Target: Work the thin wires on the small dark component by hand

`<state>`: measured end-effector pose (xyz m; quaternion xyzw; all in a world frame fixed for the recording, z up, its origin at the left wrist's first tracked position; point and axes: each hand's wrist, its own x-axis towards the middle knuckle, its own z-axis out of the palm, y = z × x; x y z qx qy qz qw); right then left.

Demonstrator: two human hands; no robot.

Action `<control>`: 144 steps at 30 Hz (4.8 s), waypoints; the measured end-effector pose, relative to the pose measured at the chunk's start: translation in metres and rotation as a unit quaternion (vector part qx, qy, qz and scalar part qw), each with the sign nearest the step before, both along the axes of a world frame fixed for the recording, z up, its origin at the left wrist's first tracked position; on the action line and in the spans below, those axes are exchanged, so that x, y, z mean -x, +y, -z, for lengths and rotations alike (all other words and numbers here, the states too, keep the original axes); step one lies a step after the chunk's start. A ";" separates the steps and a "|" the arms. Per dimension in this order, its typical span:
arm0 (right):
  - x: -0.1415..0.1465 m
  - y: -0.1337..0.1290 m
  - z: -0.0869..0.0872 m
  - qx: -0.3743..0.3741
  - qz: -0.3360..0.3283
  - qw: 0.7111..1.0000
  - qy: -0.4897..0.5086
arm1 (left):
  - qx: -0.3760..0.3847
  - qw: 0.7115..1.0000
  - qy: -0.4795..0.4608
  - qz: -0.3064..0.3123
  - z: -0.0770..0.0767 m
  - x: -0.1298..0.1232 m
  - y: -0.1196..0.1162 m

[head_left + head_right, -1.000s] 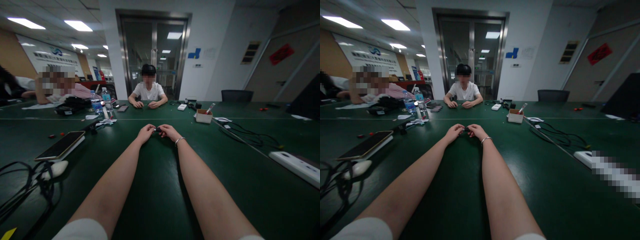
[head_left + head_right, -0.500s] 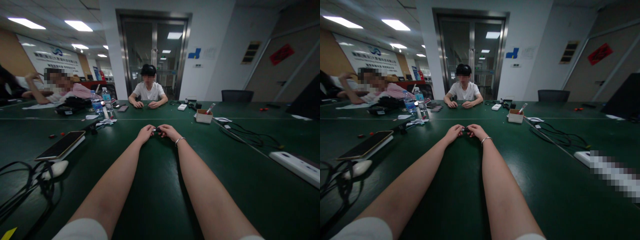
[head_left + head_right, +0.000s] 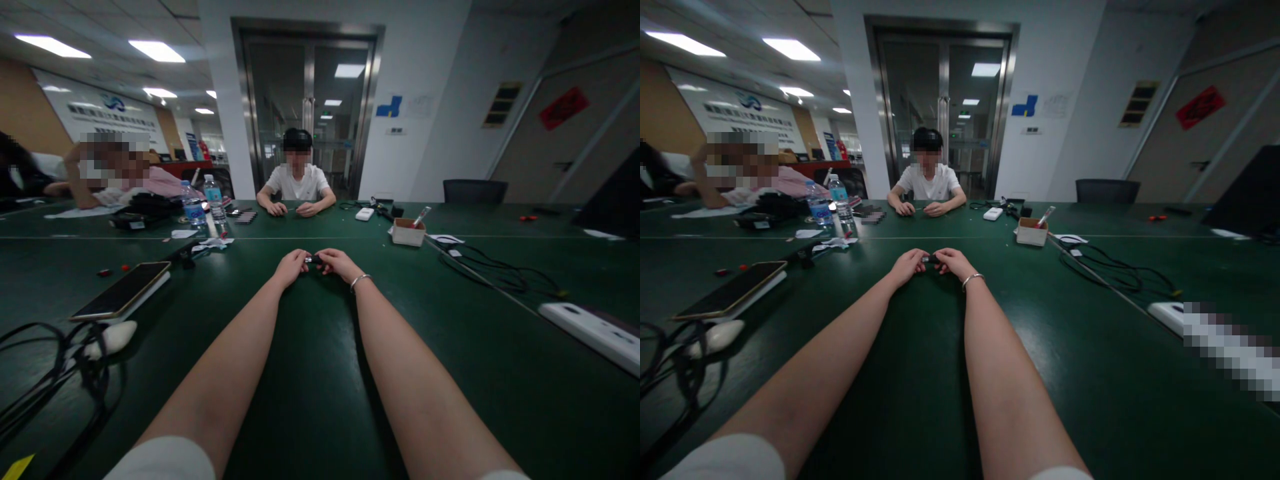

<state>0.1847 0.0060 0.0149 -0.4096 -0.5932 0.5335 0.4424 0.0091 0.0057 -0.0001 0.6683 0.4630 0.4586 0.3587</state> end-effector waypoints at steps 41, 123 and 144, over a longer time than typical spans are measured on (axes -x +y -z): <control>0.000 -0.003 -0.002 -0.009 -0.005 1.000 -0.010 | -0.004 1.000 0.028 -0.014 0.002 0.003 0.004; -0.001 -0.001 0.001 -0.032 0.010 0.999 -0.003 | -0.078 0.997 0.012 -0.001 -0.003 0.002 -0.005; 0.000 -0.005 -0.003 -0.047 0.002 0.999 -0.024 | -0.068 0.998 -0.006 -0.015 -0.002 0.002 -0.002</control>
